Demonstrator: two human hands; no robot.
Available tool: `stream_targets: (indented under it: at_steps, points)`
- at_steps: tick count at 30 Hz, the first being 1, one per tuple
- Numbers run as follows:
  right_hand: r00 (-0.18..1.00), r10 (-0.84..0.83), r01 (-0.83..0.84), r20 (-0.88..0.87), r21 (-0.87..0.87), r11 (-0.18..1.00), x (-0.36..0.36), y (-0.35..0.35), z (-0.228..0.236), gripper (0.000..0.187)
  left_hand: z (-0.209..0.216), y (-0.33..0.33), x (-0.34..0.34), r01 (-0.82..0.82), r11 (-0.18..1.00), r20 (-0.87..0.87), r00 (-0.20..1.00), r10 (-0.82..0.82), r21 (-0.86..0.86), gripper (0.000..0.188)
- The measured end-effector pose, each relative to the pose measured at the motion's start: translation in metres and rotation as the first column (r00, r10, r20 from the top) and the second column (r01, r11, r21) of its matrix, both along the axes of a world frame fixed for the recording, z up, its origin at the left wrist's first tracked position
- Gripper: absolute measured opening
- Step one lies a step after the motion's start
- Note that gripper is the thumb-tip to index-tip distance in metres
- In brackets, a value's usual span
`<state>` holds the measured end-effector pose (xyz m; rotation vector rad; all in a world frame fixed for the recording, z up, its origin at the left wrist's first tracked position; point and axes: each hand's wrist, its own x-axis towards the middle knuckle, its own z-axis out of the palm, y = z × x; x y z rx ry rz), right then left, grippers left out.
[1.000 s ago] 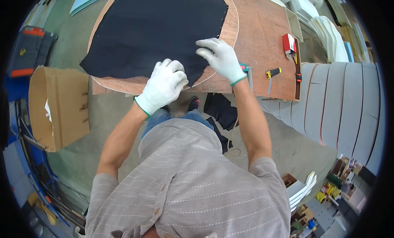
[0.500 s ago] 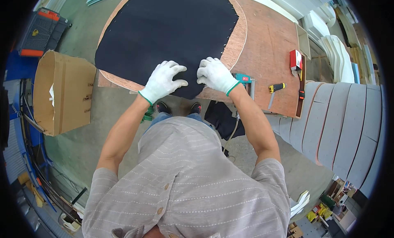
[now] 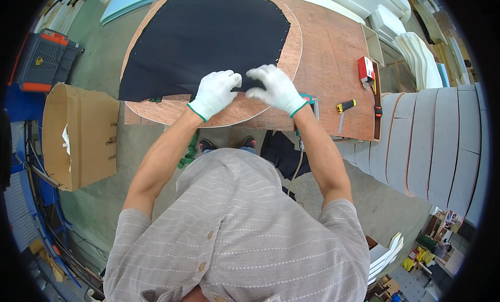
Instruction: Upholstering a wooden furniture component by stapling black fabric onto it using a pneumatic staple gun.
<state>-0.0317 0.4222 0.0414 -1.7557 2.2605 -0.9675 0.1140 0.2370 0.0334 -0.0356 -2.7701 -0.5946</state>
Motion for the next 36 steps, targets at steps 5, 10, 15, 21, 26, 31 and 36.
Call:
stream_targets:
  at_steps: [5, 10, 15, 21, 26, 31, 36]
  points:
    - [0.935, -0.022, 0.022, -0.355, -0.003, 1.0, 0.032, -0.006, -0.043, 0.013, -0.012, 0.005, 0.013, 0.015, 0.991, -0.129, 0.991, -0.032, -0.131, 0.014]
    - [0.912, -0.165, 0.113, -0.375, -0.157, 0.981, 0.059, -0.001, -0.06, 0.01, -0.015, 0.019, 0.05, -0.008, 0.986, -0.006, 1.0, 0.007, -0.166, 0.03]
    - [0.915, -0.214, 0.163, -0.342, -0.173, 0.971, 0.063, 0.001, -0.065, 0.018, -0.028, 0.02, 0.045, -0.045, 0.989, -0.188, 0.982, 0.018, -0.141, 0.023]
    - [0.93, -0.354, 0.335, -0.097, -0.168, 0.927, 0.035, 0.045, -0.035, 0.036, -0.033, 0.019, 0.042, -0.049, 0.983, -0.252, 0.968, 0.003, -0.176, 0.009]
    - [0.95, -0.166, 0.156, -0.264, -0.06, 0.986, 0.025, 0.052, -0.029, 0.034, -0.029, 0.021, 0.04, -0.052, 0.984, -0.244, 0.97, 0.009, -0.172, 0.01]
    - [0.927, -0.055, 0.025, -0.372, -0.084, 0.996, 0.028, 0.019, -0.033, 0.026, -0.018, 0.021, 0.038, -0.06, 0.985, -0.269, 0.963, 0.014, -0.165, 0.013]
    - [0.902, 0.008, -0.053, -0.431, -0.092, 0.994, 0.032, 0.014, -0.049, 0.014, -0.033, 0.022, 0.053, -0.037, 0.975, -0.199, 0.98, -0.008, -0.218, 0.007]
